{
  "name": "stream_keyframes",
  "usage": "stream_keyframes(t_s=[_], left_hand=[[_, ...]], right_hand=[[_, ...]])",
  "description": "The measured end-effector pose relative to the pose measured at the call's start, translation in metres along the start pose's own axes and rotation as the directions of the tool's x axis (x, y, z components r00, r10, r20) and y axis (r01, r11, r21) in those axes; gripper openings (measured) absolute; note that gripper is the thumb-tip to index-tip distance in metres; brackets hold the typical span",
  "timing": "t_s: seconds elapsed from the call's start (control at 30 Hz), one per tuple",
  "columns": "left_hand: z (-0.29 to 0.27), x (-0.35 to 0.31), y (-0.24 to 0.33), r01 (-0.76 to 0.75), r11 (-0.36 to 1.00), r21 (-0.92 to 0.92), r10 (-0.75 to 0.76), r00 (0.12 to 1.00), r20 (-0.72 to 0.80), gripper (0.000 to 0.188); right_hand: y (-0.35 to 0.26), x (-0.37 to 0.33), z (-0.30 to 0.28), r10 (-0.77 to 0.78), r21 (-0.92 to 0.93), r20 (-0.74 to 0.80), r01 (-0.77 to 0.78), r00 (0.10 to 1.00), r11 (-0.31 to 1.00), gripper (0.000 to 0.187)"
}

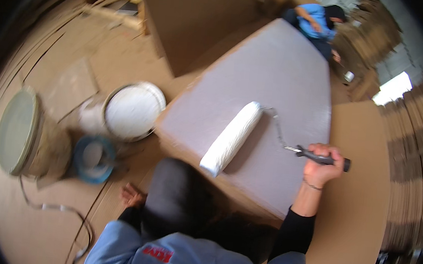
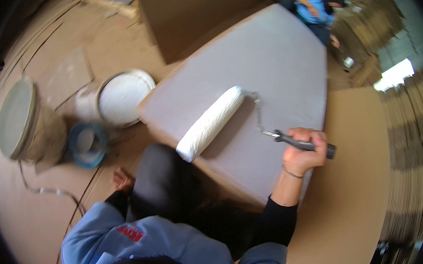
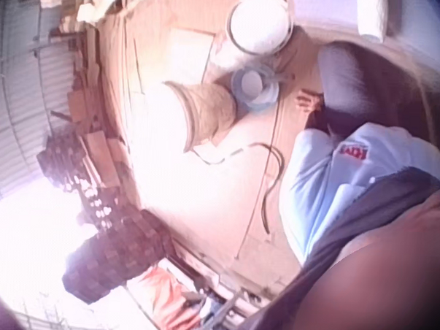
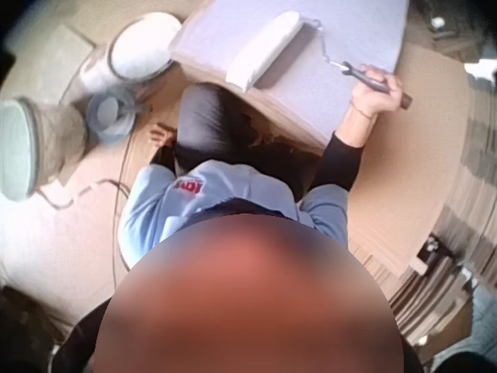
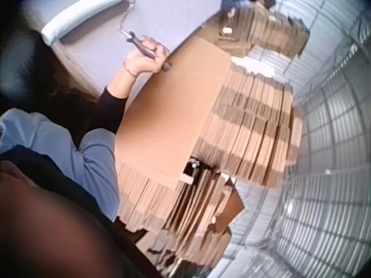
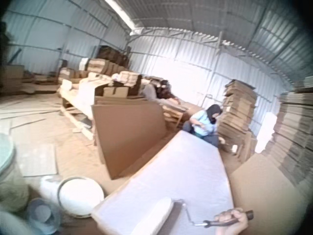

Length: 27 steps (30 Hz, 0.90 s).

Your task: The person applies white glue to large flat boards using a paint roller, then presses another board on top to bond them. They repeat this process with multiple boards, pouring glue from a jug into a plate and spreading it evenly before stacking.

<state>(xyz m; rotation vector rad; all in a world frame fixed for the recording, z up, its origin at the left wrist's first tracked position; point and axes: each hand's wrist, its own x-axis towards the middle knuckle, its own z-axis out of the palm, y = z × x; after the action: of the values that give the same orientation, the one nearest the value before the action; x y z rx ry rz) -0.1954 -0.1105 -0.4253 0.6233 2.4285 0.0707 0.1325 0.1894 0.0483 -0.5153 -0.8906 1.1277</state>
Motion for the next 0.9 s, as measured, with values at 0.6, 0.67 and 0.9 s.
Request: stream_keyframes(t_s=[0.6, 0.67, 0.9], left_hand=[[-0.008, 0.014, 0.005, -0.367, -0.282, 0.887, -0.072, 0.930, 0.362, 0.051], [-0.006, 0.021, 0.001, -0.353, -0.823, 0.445, -0.152, 0.892, 0.425, 0.046], [-0.007, 0.033, -0.008, -0.359, -0.870, 0.337, -0.212, 0.891, 0.400, 0.045]], right_hand=[[0.035, 0.015, 0.046, 0.177, 0.094, 0.158, -0.193, 0.972, 0.977, 0.008], [-0.019, 0.030, -0.007, 0.206, 0.030, 0.205, -0.217, 0.957, 0.976, 0.009], [-0.219, 0.025, -0.165, 0.119, -0.329, -0.048, -0.128, 0.992, 0.936, 0.011]])
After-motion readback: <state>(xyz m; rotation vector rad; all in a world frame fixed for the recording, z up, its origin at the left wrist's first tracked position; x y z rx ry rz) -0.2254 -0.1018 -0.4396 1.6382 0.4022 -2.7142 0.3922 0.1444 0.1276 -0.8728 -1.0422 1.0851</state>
